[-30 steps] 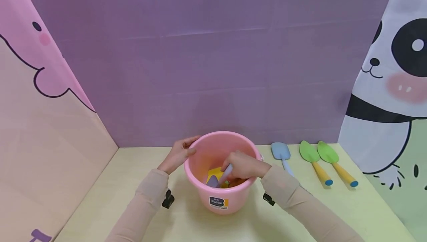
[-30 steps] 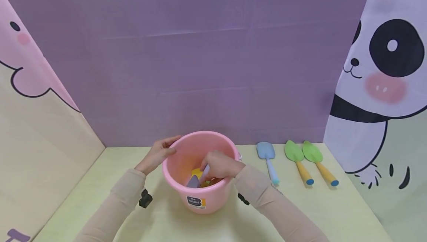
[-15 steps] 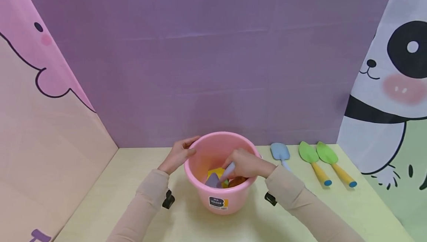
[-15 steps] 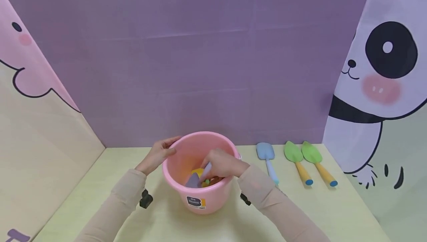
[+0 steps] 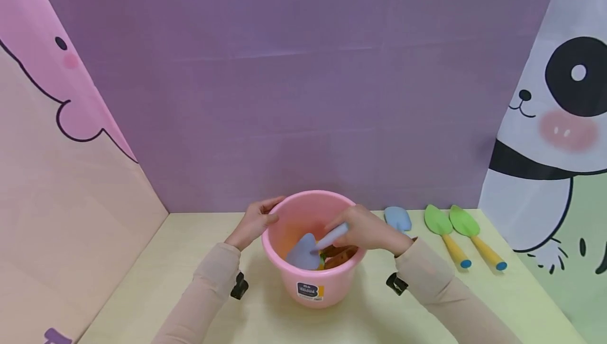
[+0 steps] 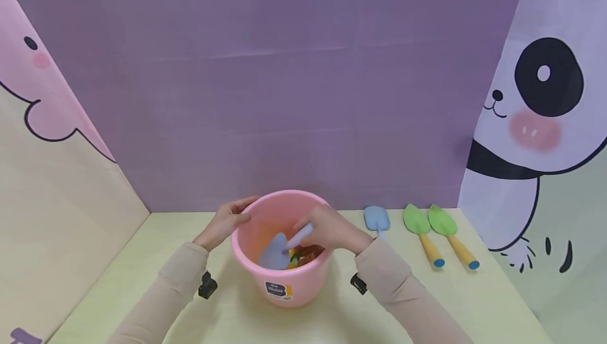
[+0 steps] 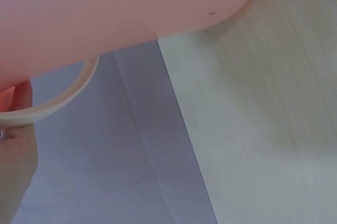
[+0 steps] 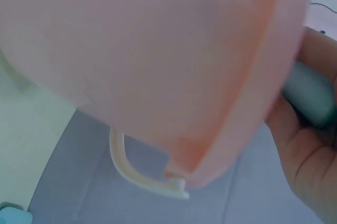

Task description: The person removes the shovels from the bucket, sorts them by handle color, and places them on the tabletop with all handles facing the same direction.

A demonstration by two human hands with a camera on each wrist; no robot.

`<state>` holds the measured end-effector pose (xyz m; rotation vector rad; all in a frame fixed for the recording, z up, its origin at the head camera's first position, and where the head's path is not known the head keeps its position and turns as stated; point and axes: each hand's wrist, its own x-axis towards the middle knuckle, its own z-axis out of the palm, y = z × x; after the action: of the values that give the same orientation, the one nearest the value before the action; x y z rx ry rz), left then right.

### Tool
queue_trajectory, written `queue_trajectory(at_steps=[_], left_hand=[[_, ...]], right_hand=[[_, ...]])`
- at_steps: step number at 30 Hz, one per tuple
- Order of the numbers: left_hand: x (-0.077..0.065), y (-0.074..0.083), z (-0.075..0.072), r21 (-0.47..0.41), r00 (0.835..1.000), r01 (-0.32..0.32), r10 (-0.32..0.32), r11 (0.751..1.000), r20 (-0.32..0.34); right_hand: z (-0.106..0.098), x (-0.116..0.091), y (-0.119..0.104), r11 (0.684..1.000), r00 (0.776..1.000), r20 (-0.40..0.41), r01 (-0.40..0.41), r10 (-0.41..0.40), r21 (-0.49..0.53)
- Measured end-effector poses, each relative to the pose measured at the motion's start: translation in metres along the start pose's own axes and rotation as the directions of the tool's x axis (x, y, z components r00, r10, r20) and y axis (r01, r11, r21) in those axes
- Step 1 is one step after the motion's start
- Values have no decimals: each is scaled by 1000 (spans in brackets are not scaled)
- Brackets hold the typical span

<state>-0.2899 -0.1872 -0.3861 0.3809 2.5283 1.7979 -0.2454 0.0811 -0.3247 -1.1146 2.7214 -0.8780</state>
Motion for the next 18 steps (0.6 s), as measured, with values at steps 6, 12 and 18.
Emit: queue_trajectory(at_steps=[6, 12, 18], left_hand=[[1, -2, -1, 5, 1000, 14, -14, 1000, 17], [2, -3, -2, -19, 999, 19, -18, 1000, 43], [4, -4, -2, -20, 999, 20, -19, 1000, 45]], right_hand=[[-10, -9, -1, 996, 994, -75, -80, 83, 42], [-17, -17, 3, 981, 976, -152, -137, 157, 134], [-24, -23, 11, 960, 951, -199, -196, 236, 200]])
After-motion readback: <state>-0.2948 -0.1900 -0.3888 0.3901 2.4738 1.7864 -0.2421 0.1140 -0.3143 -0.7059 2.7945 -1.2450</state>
